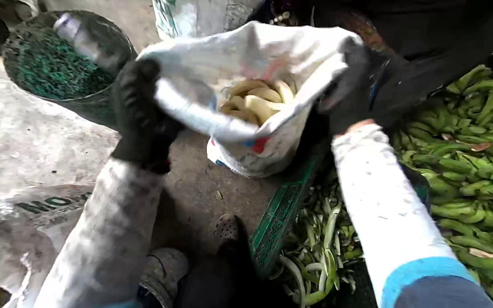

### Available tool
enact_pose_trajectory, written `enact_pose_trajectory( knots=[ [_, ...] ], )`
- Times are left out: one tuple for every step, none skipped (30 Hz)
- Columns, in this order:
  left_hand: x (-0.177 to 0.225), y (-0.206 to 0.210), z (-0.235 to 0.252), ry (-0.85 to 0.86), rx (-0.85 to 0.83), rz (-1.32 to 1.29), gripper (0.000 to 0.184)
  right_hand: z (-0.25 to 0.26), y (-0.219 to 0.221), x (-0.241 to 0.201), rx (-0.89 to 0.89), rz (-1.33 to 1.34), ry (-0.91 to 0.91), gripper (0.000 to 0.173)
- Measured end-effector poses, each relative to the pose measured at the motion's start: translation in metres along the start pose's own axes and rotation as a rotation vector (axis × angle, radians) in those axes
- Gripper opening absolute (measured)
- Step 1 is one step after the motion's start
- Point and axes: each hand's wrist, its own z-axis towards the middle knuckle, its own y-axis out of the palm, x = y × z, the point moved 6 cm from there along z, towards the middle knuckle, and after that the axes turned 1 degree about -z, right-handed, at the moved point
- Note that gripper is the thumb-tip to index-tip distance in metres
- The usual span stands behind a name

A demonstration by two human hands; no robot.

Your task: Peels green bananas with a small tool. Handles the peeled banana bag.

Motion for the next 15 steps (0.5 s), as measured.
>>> enact_pose_trajectory(
  knots=[
    [0.004, -0.023, -0.02, 0.006, 0.066, 0.044, 0.018, -0.008, 0.035, -0.001, -0.085, -0.046, -0.019, 0.028],
    [0.008, -0.039, -0.043, 0.021, 0.149, 0.105, 0.02, -0.018, 0.06, -0.004, -0.171, -0.112, -0.049, 0.028],
    [0.01, -0.05, -0.065, 0.037, 0.234, 0.168, 0.019, -0.026, 0.075, -0.007, -0.246, -0.138, -0.075, 0.026],
    [0.012, -0.054, -0.079, 0.053, 0.285, 0.2, 0.019, -0.031, 0.078, -0.009, -0.32, -0.119, -0.107, 0.021],
    [0.011, -0.05, -0.08, 0.079, 0.287, 0.18, 0.021, -0.032, 0.07, -0.013, -0.393, -0.075, -0.12, 0.019],
    [0.006, -0.037, -0.071, 0.086, 0.27, 0.154, 0.022, -0.028, 0.05, -0.018, -0.418, -0.044, -0.12, 0.019],
    [0.001, -0.02, -0.059, 0.072, 0.246, 0.121, 0.021, -0.024, 0.023, -0.02, -0.393, -0.077, -0.08, 0.021],
    [-0.004, -0.002, -0.044, 0.043, 0.187, 0.066, 0.017, -0.017, -0.009, -0.018, -0.326, -0.17, -0.026, 0.022],
    [-0.008, 0.017, -0.033, -0.01, 0.144, -0.001, 0.016, -0.012, -0.043, -0.016, -0.213, -0.31, 0.031, 0.022],
    [-0.009, 0.033, -0.032, -0.082, 0.127, -0.046, 0.017, -0.008, -0.072, -0.016, -0.113, -0.416, 0.084, 0.024],
    [-0.007, 0.042, -0.037, -0.121, 0.106, -0.067, 0.016, -0.009, -0.094, -0.015, -0.05, -0.462, 0.124, 0.026],
    [-0.005, 0.046, -0.045, -0.138, 0.072, -0.066, 0.016, -0.013, -0.11, -0.013, 0.005, -0.456, 0.143, 0.027],
    [-0.005, 0.048, -0.051, -0.148, 0.054, -0.056, 0.018, -0.016, -0.121, -0.015, 0.043, -0.465, 0.147, 0.028],
    [-0.004, 0.047, -0.054, -0.147, 0.07, -0.033, 0.019, -0.015, -0.122, -0.017, 0.051, -0.52, 0.141, 0.028],
    [-0.004, 0.042, -0.054, -0.137, 0.1, -0.02, 0.022, -0.009, -0.117, -0.019, 0.049, -0.61, 0.122, 0.029]
  ],
)
